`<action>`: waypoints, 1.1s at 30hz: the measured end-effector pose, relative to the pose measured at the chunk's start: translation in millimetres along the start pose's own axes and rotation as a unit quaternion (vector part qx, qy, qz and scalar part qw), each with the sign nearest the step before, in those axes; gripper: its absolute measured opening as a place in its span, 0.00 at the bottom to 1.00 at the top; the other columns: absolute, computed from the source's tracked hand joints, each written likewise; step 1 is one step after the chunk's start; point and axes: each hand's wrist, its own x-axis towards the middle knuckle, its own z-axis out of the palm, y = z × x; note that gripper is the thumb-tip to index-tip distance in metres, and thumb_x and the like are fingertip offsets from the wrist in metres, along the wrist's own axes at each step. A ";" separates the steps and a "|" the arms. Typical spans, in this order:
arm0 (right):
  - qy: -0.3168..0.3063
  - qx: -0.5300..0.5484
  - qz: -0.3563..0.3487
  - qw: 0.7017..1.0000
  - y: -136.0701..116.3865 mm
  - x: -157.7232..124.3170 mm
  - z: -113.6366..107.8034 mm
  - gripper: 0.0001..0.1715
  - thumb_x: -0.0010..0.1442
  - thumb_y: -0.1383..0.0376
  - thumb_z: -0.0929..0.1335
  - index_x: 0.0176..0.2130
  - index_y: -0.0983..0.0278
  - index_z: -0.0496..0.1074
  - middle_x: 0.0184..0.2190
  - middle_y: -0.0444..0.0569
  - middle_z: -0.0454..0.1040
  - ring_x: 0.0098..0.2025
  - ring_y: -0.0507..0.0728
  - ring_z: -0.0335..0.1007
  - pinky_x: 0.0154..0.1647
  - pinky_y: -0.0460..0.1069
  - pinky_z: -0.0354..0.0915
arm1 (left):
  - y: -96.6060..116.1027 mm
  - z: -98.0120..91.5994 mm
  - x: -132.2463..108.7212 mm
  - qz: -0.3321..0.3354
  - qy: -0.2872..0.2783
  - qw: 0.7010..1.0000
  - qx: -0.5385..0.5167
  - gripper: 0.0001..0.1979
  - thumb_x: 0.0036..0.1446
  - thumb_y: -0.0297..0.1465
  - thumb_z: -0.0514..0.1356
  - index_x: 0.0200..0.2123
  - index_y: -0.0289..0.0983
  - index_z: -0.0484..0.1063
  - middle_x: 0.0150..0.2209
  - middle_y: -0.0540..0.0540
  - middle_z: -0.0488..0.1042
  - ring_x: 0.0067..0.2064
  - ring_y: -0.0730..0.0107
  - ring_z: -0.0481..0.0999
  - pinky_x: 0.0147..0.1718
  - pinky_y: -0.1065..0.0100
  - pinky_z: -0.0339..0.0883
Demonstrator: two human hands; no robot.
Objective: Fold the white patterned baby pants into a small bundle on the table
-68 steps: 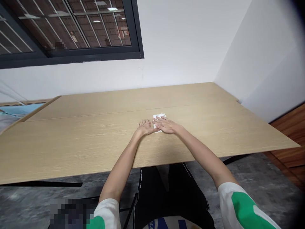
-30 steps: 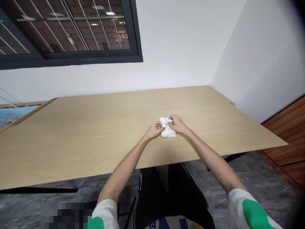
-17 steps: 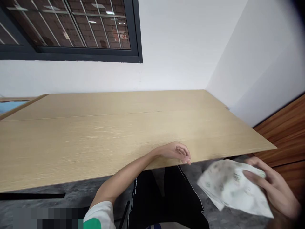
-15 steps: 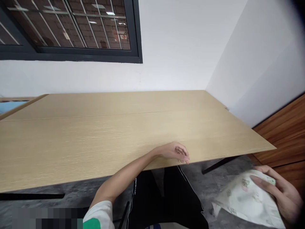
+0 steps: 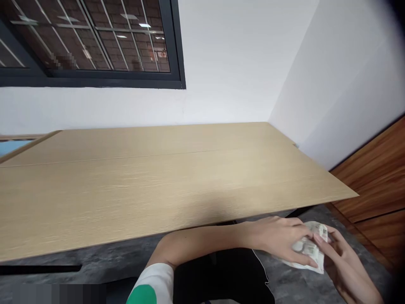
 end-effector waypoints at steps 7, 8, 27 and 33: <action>-0.049 0.002 -0.089 0.995 -1.6 -11.8 9.6 0.45 0.45 0.56 0.82 0.60 0.50 0.71 0.58 0.52 0.77 0.56 0.67 0.78 0.50 0.52 0.78 | 5.3 -1.0 -11.2 0.014 0.101 0.995 -0.008 0.23 0.70 0.35 0.51 0.63 0.34 0.69 0.64 0.42 0.73 0.66 0.63 0.71 0.69 0.62 0.61; -0.050 0.004 -0.100 0.994 -1.6 -12.7 12.5 0.44 0.47 0.56 0.81 0.61 0.49 0.71 0.60 0.51 0.76 0.59 0.67 0.76 0.53 0.52 0.77 | 7.3 -7.1 -14.0 0.025 0.102 0.994 -0.015 0.23 0.72 0.34 0.49 0.64 0.33 0.69 0.64 0.41 0.73 0.67 0.65 0.70 0.70 0.64 0.59; 0.067 -0.227 -0.368 0.899 -95.7 -7.8 49.3 0.26 0.54 0.51 0.78 0.52 0.51 0.79 0.49 0.51 0.80 0.28 0.57 0.72 0.21 0.52 0.70 | 23.1 -131.4 -114.2 -0.102 0.270 0.957 0.017 0.14 0.74 0.35 0.51 0.50 0.42 0.77 0.52 0.47 0.79 0.56 0.67 0.76 0.59 0.62 0.68; 0.062 -0.262 -0.445 0.854 -109.7 -2.1 67.3 0.22 0.59 0.50 0.75 0.50 0.56 0.80 0.45 0.51 0.81 0.34 0.58 0.75 0.30 0.52 0.74 | 15.3 -137.6 -140.6 -0.161 0.301 0.940 -0.029 0.13 0.63 0.42 0.66 0.44 0.40 0.79 0.46 0.47 0.82 0.45 0.67 0.81 0.48 0.64 0.74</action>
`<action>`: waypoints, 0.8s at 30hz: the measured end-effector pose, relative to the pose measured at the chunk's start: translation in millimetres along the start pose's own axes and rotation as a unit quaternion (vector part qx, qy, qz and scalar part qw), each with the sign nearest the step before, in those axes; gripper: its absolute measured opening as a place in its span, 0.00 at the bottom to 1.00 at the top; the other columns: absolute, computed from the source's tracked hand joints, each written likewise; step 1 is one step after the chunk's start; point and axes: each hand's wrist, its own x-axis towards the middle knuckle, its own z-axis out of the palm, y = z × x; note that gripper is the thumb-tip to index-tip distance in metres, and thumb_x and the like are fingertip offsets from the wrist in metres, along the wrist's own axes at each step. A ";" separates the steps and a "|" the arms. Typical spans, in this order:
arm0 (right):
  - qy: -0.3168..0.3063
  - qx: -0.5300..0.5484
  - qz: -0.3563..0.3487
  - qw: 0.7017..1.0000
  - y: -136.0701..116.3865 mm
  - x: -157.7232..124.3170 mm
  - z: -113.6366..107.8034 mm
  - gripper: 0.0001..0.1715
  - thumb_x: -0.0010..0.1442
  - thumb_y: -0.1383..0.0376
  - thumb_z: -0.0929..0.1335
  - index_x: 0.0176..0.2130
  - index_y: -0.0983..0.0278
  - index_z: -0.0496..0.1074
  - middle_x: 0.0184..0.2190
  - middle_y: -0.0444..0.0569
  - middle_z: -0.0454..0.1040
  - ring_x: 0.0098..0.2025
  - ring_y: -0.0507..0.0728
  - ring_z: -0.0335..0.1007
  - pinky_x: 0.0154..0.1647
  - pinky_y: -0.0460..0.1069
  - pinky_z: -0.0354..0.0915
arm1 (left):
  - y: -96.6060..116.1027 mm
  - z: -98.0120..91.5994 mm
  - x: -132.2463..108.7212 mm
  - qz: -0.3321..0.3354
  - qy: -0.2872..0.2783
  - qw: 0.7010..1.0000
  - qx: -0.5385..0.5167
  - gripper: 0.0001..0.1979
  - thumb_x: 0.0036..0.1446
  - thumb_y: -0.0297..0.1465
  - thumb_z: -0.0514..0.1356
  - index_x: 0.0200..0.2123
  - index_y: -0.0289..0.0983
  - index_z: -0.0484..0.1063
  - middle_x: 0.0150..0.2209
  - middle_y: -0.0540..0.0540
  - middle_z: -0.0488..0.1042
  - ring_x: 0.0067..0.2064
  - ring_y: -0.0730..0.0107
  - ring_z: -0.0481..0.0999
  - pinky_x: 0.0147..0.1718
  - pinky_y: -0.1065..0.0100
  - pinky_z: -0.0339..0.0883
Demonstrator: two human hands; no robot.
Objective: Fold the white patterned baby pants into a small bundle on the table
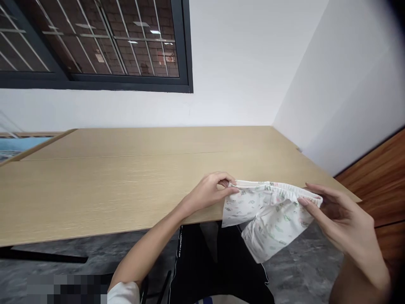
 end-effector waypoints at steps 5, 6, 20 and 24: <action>-0.025 0.005 -0.016 1.000 3.3 13.5 15.2 0.20 0.58 0.46 0.76 0.44 0.55 0.81 0.39 0.48 0.81 0.35 0.59 0.76 0.38 0.54 0.75 | -14.5 -24.4 -9.4 -0.016 0.082 0.996 -0.006 0.11 0.64 0.41 0.64 0.41 0.38 0.78 0.40 0.47 0.82 0.41 0.68 0.81 0.43 0.66 0.75; -0.037 0.008 -0.021 0.999 4.8 18.9 20.2 0.20 0.58 0.46 0.76 0.43 0.55 0.81 0.39 0.48 0.81 0.36 0.59 0.76 0.40 0.55 0.75 | -16.1 -31.0 -10.2 -0.016 0.101 0.995 0.006 0.11 0.64 0.41 0.64 0.41 0.39 0.78 0.39 0.48 0.82 0.40 0.68 0.81 0.42 0.66 0.75; -0.248 0.047 -0.043 0.967 48.6 124.5 188.3 0.15 0.64 0.54 0.70 0.41 0.63 0.78 0.32 0.48 0.79 0.32 0.56 0.71 0.37 0.50 0.65 | -115.6 -92.8 25.2 -0.080 0.205 0.952 0.211 0.10 0.66 0.34 0.54 0.44 0.40 0.74 0.35 0.51 0.79 0.33 0.70 0.74 0.36 0.69 0.64; -0.283 0.010 -0.044 0.958 68.9 135.6 252.3 0.08 0.62 0.61 0.69 0.36 0.64 0.75 0.34 0.49 0.78 0.35 0.56 0.70 0.40 0.50 0.64 | -171.1 -90.5 43.9 -0.136 0.139 0.945 0.264 0.14 0.63 0.25 0.49 0.41 0.38 0.74 0.40 0.47 0.80 0.41 0.67 0.75 0.45 0.68 0.66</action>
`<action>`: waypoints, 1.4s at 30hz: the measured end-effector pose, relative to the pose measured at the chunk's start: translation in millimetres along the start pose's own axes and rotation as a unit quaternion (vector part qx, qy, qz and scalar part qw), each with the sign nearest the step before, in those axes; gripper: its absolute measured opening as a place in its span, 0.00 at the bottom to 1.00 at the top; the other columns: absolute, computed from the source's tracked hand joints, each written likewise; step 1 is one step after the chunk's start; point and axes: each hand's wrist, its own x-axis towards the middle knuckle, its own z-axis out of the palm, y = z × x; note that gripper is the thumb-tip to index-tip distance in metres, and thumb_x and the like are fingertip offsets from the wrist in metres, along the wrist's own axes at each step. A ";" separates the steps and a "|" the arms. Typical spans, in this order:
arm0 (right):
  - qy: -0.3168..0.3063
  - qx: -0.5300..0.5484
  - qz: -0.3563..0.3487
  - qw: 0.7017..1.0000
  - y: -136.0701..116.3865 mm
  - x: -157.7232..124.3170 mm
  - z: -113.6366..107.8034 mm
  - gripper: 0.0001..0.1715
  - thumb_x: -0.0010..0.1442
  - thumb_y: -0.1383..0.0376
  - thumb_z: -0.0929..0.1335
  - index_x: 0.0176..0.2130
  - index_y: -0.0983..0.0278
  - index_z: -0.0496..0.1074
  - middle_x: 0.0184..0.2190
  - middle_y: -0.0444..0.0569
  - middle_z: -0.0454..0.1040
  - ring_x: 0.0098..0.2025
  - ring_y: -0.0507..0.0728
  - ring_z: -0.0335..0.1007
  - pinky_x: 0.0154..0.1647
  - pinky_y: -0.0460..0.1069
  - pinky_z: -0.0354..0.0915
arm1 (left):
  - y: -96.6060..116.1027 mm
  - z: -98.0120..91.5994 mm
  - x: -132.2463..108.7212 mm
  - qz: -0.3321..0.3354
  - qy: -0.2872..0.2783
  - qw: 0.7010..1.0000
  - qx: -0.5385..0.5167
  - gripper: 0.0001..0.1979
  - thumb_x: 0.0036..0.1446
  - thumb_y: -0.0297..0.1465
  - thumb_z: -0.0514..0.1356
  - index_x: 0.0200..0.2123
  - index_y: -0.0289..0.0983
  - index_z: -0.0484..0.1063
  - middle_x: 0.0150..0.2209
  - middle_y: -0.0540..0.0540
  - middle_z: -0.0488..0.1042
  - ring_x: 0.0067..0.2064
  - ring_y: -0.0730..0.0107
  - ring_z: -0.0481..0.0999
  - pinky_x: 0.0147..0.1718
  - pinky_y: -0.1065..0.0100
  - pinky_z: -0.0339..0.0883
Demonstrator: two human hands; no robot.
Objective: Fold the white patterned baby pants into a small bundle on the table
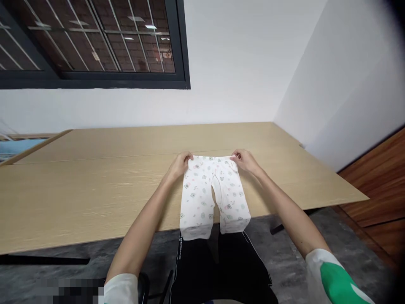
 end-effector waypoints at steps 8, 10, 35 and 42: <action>-0.048 -0.103 0.021 0.993 45.6 44.1 71.1 0.12 0.68 0.71 0.61 0.45 0.65 0.73 0.48 0.57 0.75 0.50 0.60 0.67 0.53 0.51 0.62 | -32.9 50.9 27.2 -0.041 -0.069 0.993 0.085 0.17 0.59 0.23 0.53 0.50 0.34 0.73 0.54 0.36 0.75 0.58 0.53 0.70 0.60 0.58 0.61; -0.047 -0.121 0.025 0.991 52.8 49.7 76.8 0.13 0.69 0.71 0.61 0.47 0.66 0.73 0.50 0.59 0.74 0.52 0.61 0.66 0.54 0.52 0.61 | -34.4 57.5 32.4 -0.043 -0.082 0.990 0.103 0.18 0.61 0.26 0.53 0.54 0.34 0.71 0.58 0.36 0.73 0.60 0.51 0.67 0.62 0.56 0.58; 0.023 0.023 0.124 0.992 95.2 90.3 93.7 0.10 0.58 0.62 0.71 0.39 0.64 0.77 0.33 0.46 0.76 0.36 0.55 0.71 0.44 0.50 0.67 | 166.4 138.9 -96.5 0.266 -0.339 0.894 0.124 0.28 0.64 0.54 0.53 0.44 0.34 0.75 0.39 0.36 0.80 0.40 0.47 0.82 0.38 0.53 0.75; 0.037 0.056 0.107 0.992 90.0 80.2 89.4 0.10 0.57 0.64 0.69 0.41 0.62 0.73 0.31 0.43 0.74 0.35 0.55 0.70 0.44 0.50 0.66 | 162.6 139.4 -104.8 0.247 -0.313 0.910 0.111 0.16 0.67 0.39 0.52 0.40 0.35 0.75 0.38 0.39 0.80 0.39 0.54 0.82 0.36 0.58 0.73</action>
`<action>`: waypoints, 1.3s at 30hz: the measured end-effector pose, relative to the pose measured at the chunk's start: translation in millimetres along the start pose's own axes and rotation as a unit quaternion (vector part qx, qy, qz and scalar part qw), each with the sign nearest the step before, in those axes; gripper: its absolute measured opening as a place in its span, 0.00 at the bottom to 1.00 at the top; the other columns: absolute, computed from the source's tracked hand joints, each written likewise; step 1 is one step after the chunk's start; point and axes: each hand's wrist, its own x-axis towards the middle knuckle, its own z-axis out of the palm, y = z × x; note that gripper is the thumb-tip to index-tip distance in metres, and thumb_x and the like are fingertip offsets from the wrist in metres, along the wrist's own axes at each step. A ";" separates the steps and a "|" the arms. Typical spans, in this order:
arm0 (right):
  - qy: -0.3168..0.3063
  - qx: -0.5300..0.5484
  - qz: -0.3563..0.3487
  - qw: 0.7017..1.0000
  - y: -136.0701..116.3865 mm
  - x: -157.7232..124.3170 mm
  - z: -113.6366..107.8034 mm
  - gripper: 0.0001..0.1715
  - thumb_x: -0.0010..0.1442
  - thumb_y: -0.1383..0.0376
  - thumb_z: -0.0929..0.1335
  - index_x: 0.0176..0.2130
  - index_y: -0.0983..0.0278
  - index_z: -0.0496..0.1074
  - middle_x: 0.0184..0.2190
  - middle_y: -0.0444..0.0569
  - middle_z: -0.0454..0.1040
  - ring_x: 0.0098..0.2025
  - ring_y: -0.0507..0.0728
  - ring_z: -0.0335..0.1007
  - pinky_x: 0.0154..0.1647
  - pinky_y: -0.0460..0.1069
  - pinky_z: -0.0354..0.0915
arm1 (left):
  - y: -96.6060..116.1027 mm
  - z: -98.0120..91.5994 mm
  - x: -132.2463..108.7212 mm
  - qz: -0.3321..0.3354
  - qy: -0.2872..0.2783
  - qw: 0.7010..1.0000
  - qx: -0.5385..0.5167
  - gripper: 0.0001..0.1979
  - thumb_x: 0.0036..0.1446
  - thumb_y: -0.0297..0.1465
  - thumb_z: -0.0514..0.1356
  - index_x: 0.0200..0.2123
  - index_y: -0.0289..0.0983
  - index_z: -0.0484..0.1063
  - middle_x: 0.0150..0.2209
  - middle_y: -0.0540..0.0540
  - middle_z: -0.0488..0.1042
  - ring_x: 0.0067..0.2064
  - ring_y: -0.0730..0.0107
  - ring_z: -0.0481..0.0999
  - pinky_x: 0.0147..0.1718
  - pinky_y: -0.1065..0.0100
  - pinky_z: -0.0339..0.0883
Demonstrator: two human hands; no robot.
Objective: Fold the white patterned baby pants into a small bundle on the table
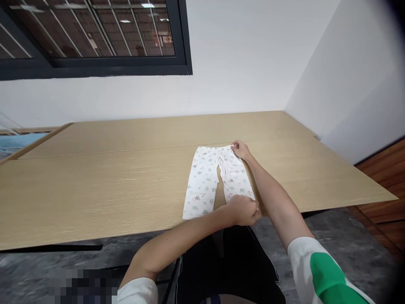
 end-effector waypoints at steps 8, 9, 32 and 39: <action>0.018 0.053 0.090 0.994 -41.5 9.0 -3.3 0.19 0.51 0.66 0.73 0.43 0.61 0.68 0.28 0.39 0.71 0.34 0.55 0.71 0.39 0.48 0.67 | -8.4 -32.3 -50.9 -0.071 0.057 0.976 -0.199 0.15 0.68 0.35 0.50 0.30 0.38 0.68 0.31 0.48 0.76 0.34 0.68 0.75 0.34 0.66 0.64; 0.026 0.054 0.102 0.993 -50.7 11.2 -2.1 0.19 0.52 0.67 0.73 0.43 0.61 0.67 0.30 0.40 0.72 0.34 0.54 0.71 0.38 0.48 0.67 | -9.0 -36.4 -60.4 -0.089 0.064 0.969 -0.222 0.15 0.69 0.35 0.50 0.30 0.38 0.68 0.32 0.47 0.76 0.34 0.69 0.75 0.34 0.66 0.63; 0.008 0.057 0.098 0.994 -166.0 -14.5 112.0 0.15 0.60 0.64 0.70 0.47 0.61 0.66 0.45 0.53 0.74 0.46 0.62 0.72 0.52 0.56 0.68 | -31.1 -29.6 -196.0 -0.496 0.041 0.867 0.037 0.21 0.71 0.38 0.45 0.41 0.35 0.75 0.35 0.36 0.81 0.38 0.48 0.81 0.35 0.57 0.68; -0.165 0.013 -0.202 0.965 -199.3 -90.6 95.4 0.31 0.71 0.52 0.63 0.67 0.61 0.59 0.65 0.60 0.67 0.64 0.66 0.66 0.64 0.61 0.64 | -1.6 -1.1 -190.3 -0.338 0.222 0.904 0.142 0.20 0.70 0.36 0.52 0.57 0.34 0.72 0.58 0.33 0.75 0.56 0.47 0.75 0.51 0.51 0.71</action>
